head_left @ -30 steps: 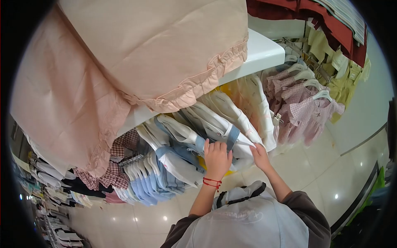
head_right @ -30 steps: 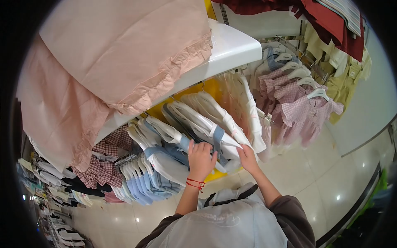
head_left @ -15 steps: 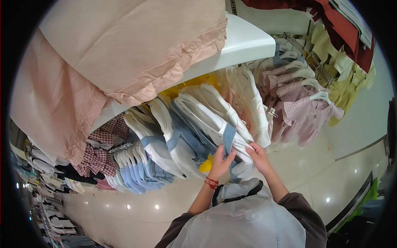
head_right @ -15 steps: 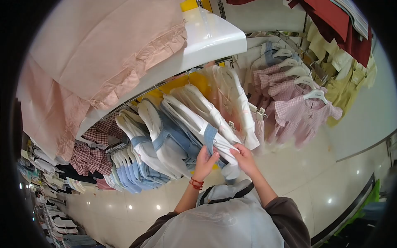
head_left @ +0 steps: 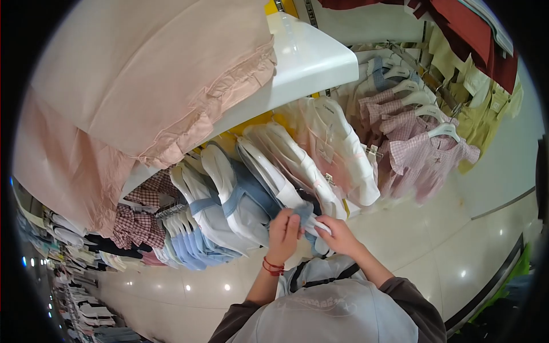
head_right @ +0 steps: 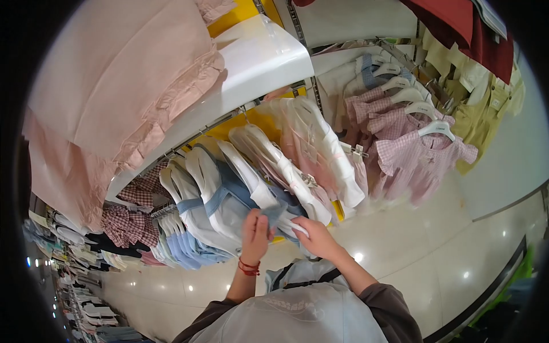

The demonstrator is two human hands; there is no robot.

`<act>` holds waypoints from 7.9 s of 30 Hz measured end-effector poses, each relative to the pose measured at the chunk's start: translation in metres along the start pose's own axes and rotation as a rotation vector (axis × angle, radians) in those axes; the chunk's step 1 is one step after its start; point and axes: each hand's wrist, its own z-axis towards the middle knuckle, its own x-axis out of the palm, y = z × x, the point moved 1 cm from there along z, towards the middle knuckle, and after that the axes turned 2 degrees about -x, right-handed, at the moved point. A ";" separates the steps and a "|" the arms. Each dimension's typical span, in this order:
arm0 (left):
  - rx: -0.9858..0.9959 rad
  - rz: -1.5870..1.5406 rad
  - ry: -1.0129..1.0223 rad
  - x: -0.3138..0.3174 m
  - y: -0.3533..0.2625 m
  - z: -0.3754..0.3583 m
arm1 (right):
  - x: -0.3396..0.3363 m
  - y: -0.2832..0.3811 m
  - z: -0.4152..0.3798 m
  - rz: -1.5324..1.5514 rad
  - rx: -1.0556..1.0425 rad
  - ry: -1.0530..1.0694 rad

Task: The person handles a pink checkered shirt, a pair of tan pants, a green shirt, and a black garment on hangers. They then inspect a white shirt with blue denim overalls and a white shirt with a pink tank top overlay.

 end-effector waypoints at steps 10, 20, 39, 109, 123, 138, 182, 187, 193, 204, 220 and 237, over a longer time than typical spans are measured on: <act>0.073 0.013 -0.177 -0.045 -0.002 0.063 | 0.025 -0.029 0.001 -0.218 0.011 0.162; 0.559 0.716 -0.282 -0.019 0.000 0.023 | 0.007 0.007 -0.011 0.013 0.037 0.144; 0.026 0.408 -0.166 -0.008 0.096 0.028 | 0.038 -0.049 -0.028 0.116 0.104 0.091; 0.082 0.492 -0.106 -0.029 0.086 -0.047 | 0.010 -0.057 0.052 -0.281 -0.051 0.167; 0.081 0.506 -0.078 -0.021 0.081 -0.045 | 0.010 -0.064 0.068 -0.246 -0.033 0.325; 0.067 0.452 -0.099 -0.024 0.100 -0.038 | 0.040 -0.140 0.044 0.212 0.159 -0.314; -0.485 -0.857 0.031 -0.023 0.316 0.154 | -0.005 -0.034 -0.066 0.681 0.852 -0.012; -0.684 -0.873 0.323 -0.021 0.296 0.142 | -0.011 -0.044 -0.076 0.707 0.788 -0.057; -0.707 -0.784 0.423 -0.038 0.309 0.080 | -0.018 -0.067 -0.076 0.224 0.808 -0.160; -0.616 0.168 0.618 -0.104 0.336 -0.013 | 0.019 -0.205 -0.155 0.067 0.659 -0.557; -1.033 -0.745 0.445 -0.103 0.315 -0.087 | 0.079 -0.222 -0.189 -0.053 0.866 -0.077; -0.860 -0.969 0.137 -0.127 0.299 -0.098 | 0.091 -0.164 -0.171 0.233 0.871 -0.362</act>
